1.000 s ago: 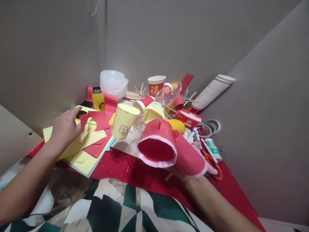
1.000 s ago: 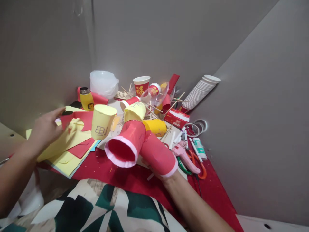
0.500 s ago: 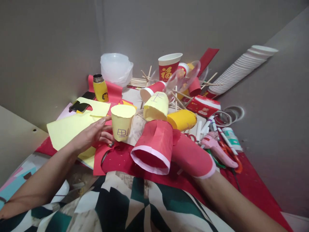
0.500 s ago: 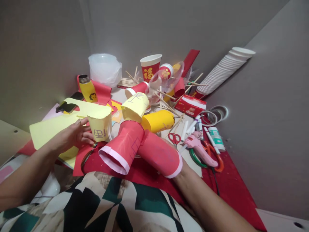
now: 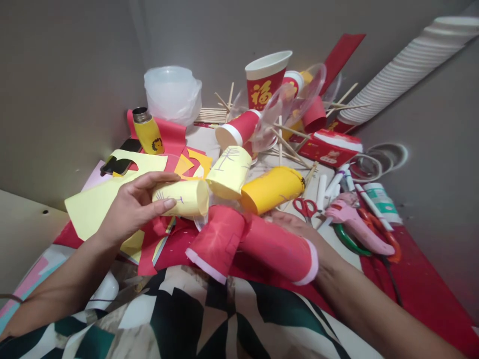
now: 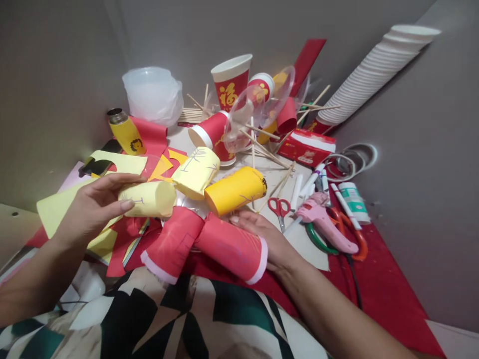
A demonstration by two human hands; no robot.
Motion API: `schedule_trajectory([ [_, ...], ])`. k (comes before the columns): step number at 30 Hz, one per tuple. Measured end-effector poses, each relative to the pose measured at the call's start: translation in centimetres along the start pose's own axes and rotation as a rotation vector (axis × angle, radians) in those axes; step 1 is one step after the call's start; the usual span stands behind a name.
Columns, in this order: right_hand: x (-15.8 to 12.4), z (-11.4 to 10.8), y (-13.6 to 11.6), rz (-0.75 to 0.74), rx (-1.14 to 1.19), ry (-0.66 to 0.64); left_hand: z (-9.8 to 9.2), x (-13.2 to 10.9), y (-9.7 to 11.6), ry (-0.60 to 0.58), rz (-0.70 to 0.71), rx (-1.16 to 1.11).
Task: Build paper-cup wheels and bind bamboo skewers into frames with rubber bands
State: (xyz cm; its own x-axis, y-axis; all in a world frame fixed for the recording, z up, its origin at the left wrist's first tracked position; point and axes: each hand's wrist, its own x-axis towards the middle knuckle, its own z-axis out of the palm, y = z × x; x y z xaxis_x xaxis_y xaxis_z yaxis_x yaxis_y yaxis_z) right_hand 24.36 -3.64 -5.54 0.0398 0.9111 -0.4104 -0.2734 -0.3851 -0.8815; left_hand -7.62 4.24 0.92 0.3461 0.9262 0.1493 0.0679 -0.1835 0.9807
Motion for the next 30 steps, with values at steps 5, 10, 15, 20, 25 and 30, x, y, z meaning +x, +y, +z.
schedule_trajectory([
  [5, 0.0, -0.1, -0.3, 0.161, 0.024, -0.075, 0.4, 0.3, -0.5, -0.079, 0.042, 0.350],
  [10, 0.1, -0.3, -0.9, 0.088, -0.180, -0.030, 1.5, 0.6, -1.2, -0.080, -0.048, 0.400],
  [15, -1.3, -1.1, -2.4, -0.176, -0.740, 0.061, 2.3, 0.9, -1.1, -0.129, -0.048, 0.418],
  [20, -5.7, -1.3, -4.1, -0.522, -0.982, 0.296, 2.6, 1.3, -1.1, -0.193, -0.021, 0.490],
  [25, -7.0, 1.2, -6.7, -0.876, -1.163, 0.275, 3.4, 1.8, -0.8, -0.238, -0.003, 0.522],
  [30, -0.6, 4.1, -8.2, -1.078, -1.280, -0.289, 4.2, 2.4, -0.8, -0.272, 0.041, 0.501],
])
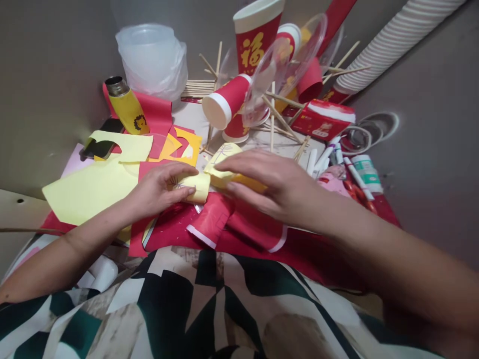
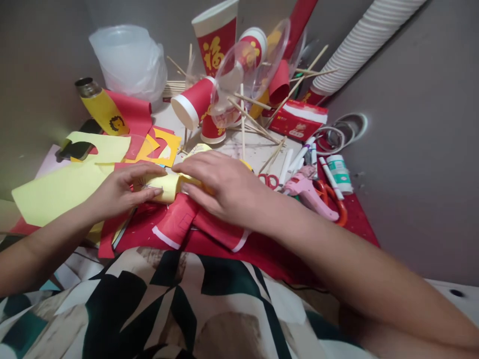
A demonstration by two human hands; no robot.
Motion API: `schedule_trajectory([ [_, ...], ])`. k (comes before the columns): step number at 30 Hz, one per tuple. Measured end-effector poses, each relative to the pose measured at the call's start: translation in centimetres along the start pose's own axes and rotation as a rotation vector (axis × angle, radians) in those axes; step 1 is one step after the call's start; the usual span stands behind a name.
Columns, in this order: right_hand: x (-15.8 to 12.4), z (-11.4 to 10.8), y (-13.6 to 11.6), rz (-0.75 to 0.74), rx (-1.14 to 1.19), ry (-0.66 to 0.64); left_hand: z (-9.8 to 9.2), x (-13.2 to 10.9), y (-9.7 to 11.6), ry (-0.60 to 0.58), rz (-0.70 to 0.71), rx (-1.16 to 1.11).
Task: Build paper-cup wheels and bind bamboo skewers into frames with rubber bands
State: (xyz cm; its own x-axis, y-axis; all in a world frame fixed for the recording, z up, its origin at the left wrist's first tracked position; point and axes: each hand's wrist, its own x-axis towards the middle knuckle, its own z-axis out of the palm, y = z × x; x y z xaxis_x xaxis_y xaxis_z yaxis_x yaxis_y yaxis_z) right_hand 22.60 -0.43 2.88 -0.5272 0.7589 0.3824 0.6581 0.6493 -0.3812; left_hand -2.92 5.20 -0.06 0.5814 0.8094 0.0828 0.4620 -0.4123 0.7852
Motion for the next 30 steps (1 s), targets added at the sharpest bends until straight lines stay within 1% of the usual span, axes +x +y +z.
schedule_trajectory([
  [2, 2.2, 1.3, 1.0, -0.027, 0.024, -0.114, 0.3, 0.2, -0.2, -0.006, 0.000, -0.053],
  [4, 3.9, 2.3, 1.2, 0.022, -0.009, -0.227, 0.6, 0.4, -0.6, -0.016, 0.010, -0.137],
  [7, 5.4, 3.2, 0.8, 0.097, -0.078, -0.365, 0.8, 0.2, -1.2, -0.002, 0.022, -0.228],
  [9, 5.8, 3.4, 0.6, 0.107, -0.109, -0.413, 0.6, -0.1, -1.4, 0.031, -0.012, -0.203],
  [11, 5.9, 3.4, 0.6, 0.109, -0.135, -0.438, 0.2, -0.6, -1.4, 0.090, -0.067, -0.172],
  [12, 5.9, 3.5, 0.7, 0.108, -0.147, -0.441, 0.0, -0.9, -1.3, 0.139, -0.093, -0.176],
  [15, 5.5, 3.7, 1.2, 0.110, -0.158, -0.414, -0.7, -2.2, -0.7, 0.361, -0.177, -0.217],
  [16, 5.3, 3.7, 1.4, 0.115, -0.151, -0.402, -0.7, -2.8, -0.5, 0.418, -0.215, -0.239],
  [17, 5.1, 3.8, 1.5, 0.124, -0.137, -0.390, -0.6, -3.3, -0.4, 0.443, -0.260, -0.279],
  [18, 5.0, 3.9, 1.7, 0.132, -0.115, -0.375, -0.4, -3.9, -0.3, 0.424, -0.317, -0.346],
  [19, 4.8, 3.9, 1.8, 0.136, -0.089, -0.358, -0.1, -4.4, -0.3, 0.366, -0.381, -0.441],
  [22, 4.5, 4.2, 2.3, 0.126, -0.010, -0.293, 1.6, -5.4, -0.5, 0.099, -0.591, -0.744],
  [23, 4.4, 4.2, 2.4, 0.120, 0.006, -0.274, 2.2, -5.4, -0.6, 0.030, -0.655, -0.818],
  [24, 4.4, 4.3, 2.5, 0.117, 0.016, -0.262, 2.7, -5.3, -0.6, -0.012, -0.710, -0.873],
  [25, 4.4, 4.3, 2.6, 0.117, 0.022, -0.254, 3.3, -5.1, -0.6, -0.026, -0.756, -0.911],
  [27, 4.4, 4.4, 2.7, 0.120, 0.022, -0.245, 4.0, -4.5, -0.4, 0.005, -0.815, -0.959],
  [30, 4.5, 4.3, 2.8, 0.142, 0.031, -0.230, 4.5, -3.5, -0.1, 0.071, -0.827, -0.996],
])
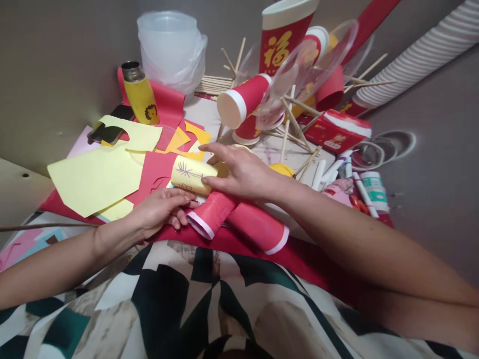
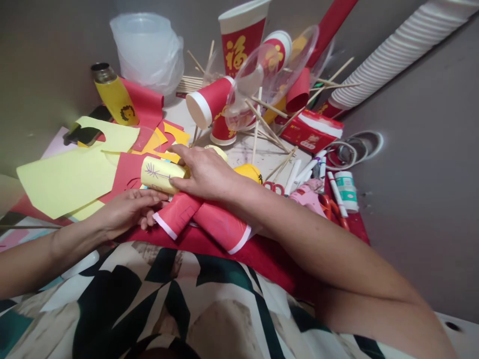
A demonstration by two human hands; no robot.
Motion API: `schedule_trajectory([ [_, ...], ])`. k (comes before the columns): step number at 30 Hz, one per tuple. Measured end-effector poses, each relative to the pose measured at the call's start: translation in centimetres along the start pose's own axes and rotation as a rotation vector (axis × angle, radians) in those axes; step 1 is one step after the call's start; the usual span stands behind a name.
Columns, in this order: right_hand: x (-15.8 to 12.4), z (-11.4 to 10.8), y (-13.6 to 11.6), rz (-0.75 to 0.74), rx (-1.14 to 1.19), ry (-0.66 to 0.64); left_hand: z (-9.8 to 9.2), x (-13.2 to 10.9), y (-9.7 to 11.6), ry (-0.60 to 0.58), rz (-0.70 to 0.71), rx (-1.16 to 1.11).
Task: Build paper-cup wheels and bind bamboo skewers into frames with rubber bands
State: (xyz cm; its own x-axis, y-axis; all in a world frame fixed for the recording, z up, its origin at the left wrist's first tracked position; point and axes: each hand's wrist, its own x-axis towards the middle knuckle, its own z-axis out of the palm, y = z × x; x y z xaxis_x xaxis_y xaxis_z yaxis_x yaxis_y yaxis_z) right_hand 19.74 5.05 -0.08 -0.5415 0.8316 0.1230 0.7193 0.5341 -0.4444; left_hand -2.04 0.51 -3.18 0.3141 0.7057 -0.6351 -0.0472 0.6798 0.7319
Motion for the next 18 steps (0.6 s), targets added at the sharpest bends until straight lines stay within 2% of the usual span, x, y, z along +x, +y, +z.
schedule_trajectory([
  [4, 0.1, -0.3, 0.4, 0.040, 0.115, 0.041, 0.5, 0.2, 0.5, -0.028, 0.003, -0.086],
  [9, -0.1, -0.9, 0.8, 0.041, 0.258, 0.084, 1.3, 0.3, 0.6, -0.173, 0.019, -0.145],
  [11, -0.3, -1.2, 0.8, 0.029, 0.286, 0.091, 1.8, 0.4, 0.4, -0.193, 0.042, -0.138],
  [14, -0.8, -1.9, 0.9, -0.003, 0.268, 0.116, 2.6, 0.4, 0.3, -0.118, 0.131, -0.143],
  [18, -1.6, -3.0, 1.0, -0.078, 0.177, 0.157, 3.0, 0.5, 0.8, -0.012, 0.324, -0.100],
])
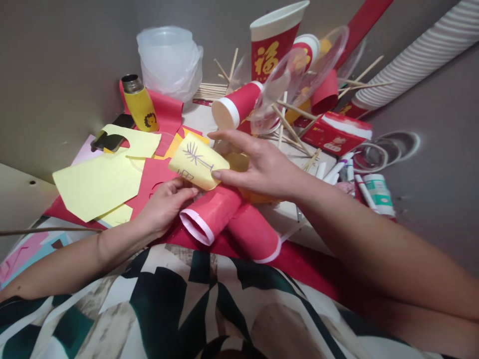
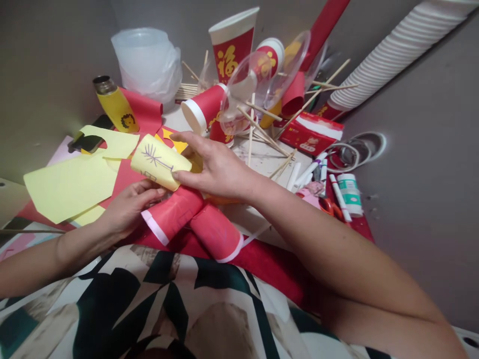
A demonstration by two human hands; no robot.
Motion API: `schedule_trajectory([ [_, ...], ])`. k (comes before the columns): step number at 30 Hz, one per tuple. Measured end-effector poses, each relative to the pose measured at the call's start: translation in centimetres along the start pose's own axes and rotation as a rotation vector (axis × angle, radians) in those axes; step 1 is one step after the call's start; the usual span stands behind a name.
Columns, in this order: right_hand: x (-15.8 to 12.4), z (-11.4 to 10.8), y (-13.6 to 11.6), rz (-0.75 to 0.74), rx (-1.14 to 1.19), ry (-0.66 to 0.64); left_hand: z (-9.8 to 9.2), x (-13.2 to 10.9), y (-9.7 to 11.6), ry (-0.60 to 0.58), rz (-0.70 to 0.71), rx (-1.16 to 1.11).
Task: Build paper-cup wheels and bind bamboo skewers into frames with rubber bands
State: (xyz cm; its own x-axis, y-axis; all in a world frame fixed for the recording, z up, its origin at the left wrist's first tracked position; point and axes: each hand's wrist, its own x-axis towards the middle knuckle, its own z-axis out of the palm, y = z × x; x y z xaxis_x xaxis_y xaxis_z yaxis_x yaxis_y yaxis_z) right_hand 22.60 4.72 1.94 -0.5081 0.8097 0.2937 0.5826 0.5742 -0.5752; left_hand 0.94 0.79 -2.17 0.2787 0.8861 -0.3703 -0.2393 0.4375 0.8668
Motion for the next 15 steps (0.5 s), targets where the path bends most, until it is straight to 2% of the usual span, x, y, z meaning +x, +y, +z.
schedule_trajectory([
  [4, 0.0, -1.8, -0.7, -0.111, -0.066, -0.008, 0.1, 0.4, 1.4, -0.030, 0.137, 0.165],
  [9, 1.7, -4.3, -3.3, -0.159, -0.056, 0.008, 0.8, 0.1, 3.3, -0.064, 0.275, 0.285],
  [12, 3.3, -4.6, -4.6, -0.237, -0.028, -0.011, 1.2, -0.1, 4.1, -0.072, 0.377, 0.328],
  [15, 4.5, -4.1, -4.9, -0.336, -0.048, -0.059, 1.3, -0.3, 4.7, -0.078, 0.431, 0.311],
])
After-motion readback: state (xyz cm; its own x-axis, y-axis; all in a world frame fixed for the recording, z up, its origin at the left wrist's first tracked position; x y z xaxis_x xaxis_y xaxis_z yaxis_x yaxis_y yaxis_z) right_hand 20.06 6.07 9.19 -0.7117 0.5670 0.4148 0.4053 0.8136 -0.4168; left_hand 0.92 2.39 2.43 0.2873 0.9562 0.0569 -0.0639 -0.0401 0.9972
